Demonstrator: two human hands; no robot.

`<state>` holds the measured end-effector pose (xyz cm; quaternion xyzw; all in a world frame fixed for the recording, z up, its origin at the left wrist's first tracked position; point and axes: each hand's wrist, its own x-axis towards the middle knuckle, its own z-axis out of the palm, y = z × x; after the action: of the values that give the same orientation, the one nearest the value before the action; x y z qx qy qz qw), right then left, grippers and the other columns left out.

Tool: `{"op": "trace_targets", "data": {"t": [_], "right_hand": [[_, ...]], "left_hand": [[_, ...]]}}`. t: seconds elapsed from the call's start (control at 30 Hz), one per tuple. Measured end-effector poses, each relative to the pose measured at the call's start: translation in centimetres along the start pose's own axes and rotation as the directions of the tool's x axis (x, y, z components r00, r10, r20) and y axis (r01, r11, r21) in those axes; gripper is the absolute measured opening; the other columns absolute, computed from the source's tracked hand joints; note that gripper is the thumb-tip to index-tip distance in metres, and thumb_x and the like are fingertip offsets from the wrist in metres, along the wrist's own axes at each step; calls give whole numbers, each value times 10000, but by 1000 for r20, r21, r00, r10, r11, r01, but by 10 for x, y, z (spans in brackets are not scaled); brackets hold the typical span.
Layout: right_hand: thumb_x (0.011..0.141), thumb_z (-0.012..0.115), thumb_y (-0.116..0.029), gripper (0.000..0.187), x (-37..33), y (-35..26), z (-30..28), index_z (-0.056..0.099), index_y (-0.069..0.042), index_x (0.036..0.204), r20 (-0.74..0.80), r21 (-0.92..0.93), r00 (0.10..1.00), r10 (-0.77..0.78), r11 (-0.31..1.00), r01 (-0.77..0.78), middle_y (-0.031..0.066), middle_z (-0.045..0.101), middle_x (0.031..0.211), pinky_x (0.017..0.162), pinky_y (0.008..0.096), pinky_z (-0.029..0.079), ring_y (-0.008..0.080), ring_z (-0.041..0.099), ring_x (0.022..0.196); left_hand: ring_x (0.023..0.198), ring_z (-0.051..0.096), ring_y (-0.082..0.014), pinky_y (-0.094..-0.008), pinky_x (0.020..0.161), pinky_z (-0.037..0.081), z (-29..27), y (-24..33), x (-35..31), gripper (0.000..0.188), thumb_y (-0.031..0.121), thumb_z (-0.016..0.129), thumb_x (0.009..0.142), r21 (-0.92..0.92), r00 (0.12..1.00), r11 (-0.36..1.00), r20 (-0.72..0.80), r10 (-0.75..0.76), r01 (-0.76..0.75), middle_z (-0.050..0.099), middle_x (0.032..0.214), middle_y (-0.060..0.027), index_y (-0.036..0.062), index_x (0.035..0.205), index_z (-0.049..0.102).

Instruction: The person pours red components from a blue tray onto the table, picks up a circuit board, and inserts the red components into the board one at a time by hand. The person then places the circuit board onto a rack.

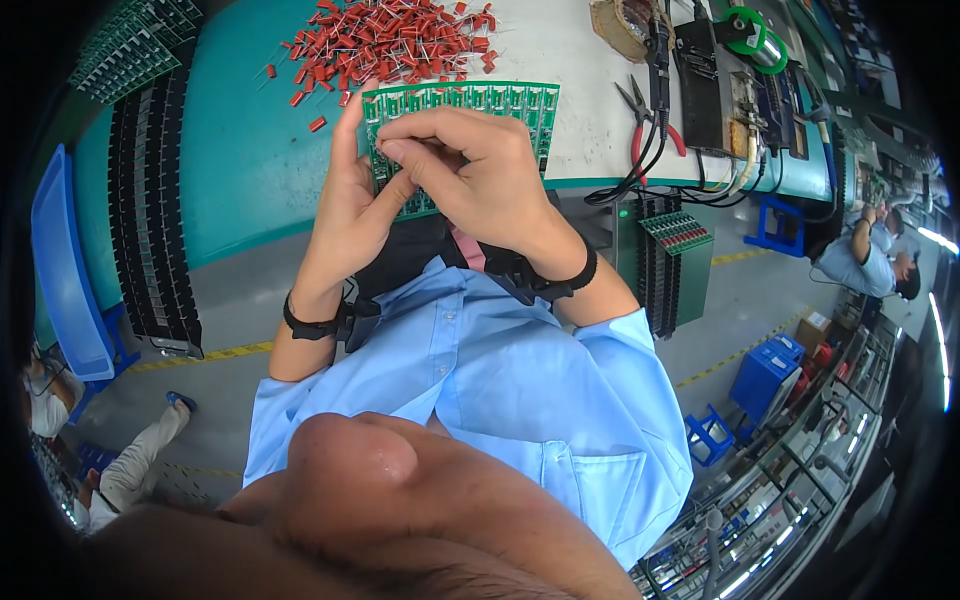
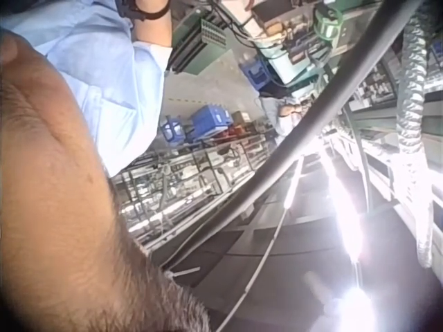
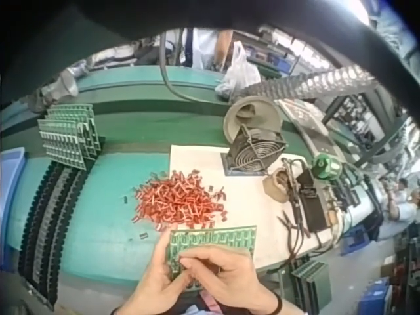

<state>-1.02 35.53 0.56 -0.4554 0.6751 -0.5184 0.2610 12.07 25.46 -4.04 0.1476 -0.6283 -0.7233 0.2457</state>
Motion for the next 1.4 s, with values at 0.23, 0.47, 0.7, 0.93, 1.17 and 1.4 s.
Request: {"op": "trace_targets", "data": {"t": [0.23, 0.47, 0.7, 0.93, 1.17, 1.4], "right_hand": [[905, 704, -7, 121, 2, 1, 6, 739, 12, 1020, -71, -84, 994, -85, 993, 79, 70, 743, 877, 594, 211, 513, 76, 655, 697], [873, 740, -28, 133, 1, -5, 6, 743, 6, 1002, -75, -177, 989, -127, 978, 112, 59, 704, 798, 500, 226, 390, 63, 532, 576], [889, 720, -23, 124, 3, -5, 5, 733, 14, 1007, -40, -136, 994, -105, 986, 98, 59, 705, 826, 510, 227, 410, 57, 547, 592], [896, 707, -30, 110, 5, -12, 2, 720, 11, 997, -3, -150, 997, -79, 986, 78, 63, 681, 795, 512, 247, 426, 82, 547, 582], [893, 712, -23, 105, 6, -14, 3, 719, 17, 989, 3, -153, 997, -81, 985, 80, 52, 692, 816, 513, 227, 405, 54, 507, 578], [859, 736, -38, 109, 12, -7, 10, 721, -8, 962, -67, -332, 947, -313, 902, 275, 63, 665, 777, 495, 254, 416, 110, 535, 551]], "left_hand": [[1205, 555, -212, -351, 1015, 433, 0, 1, 0, 841, -49, 657, 893, 37, 1000, 999, -3, -29, 29, 547, 1375, -151, 97, 1583, 200], [1005, 585, -176, -322, 873, 472, -1, -2, -1, 837, -9, 664, 897, 63, 998, 996, -19, -62, 63, 572, 1324, -145, 111, 1585, 202], [924, 590, -168, -310, 812, 482, -1, -3, 0, 833, 7, 659, 902, 97, 999, 995, -23, -26, 28, 604, 1260, -157, 119, 1586, 196], [934, 599, -181, -318, 827, 484, -3, 0, -1, 837, 7, 657, 903, 81, 995, 992, -3, -97, 97, 608, 1257, -151, 119, 1588, 189], [1032, 581, -170, -309, 857, 493, -4, 1, -2, 836, -44, 623, 911, 90, 997, 994, 19, -70, 68, 522, 1335, -130, 111, 1594, 167], [1135, 566, -168, -314, 915, 472, -2, -2, 0, 834, -76, 614, 897, 88, 999, 996, 34, -4, 1, 504, 1395, -138, 96, 1590, 184]]}}
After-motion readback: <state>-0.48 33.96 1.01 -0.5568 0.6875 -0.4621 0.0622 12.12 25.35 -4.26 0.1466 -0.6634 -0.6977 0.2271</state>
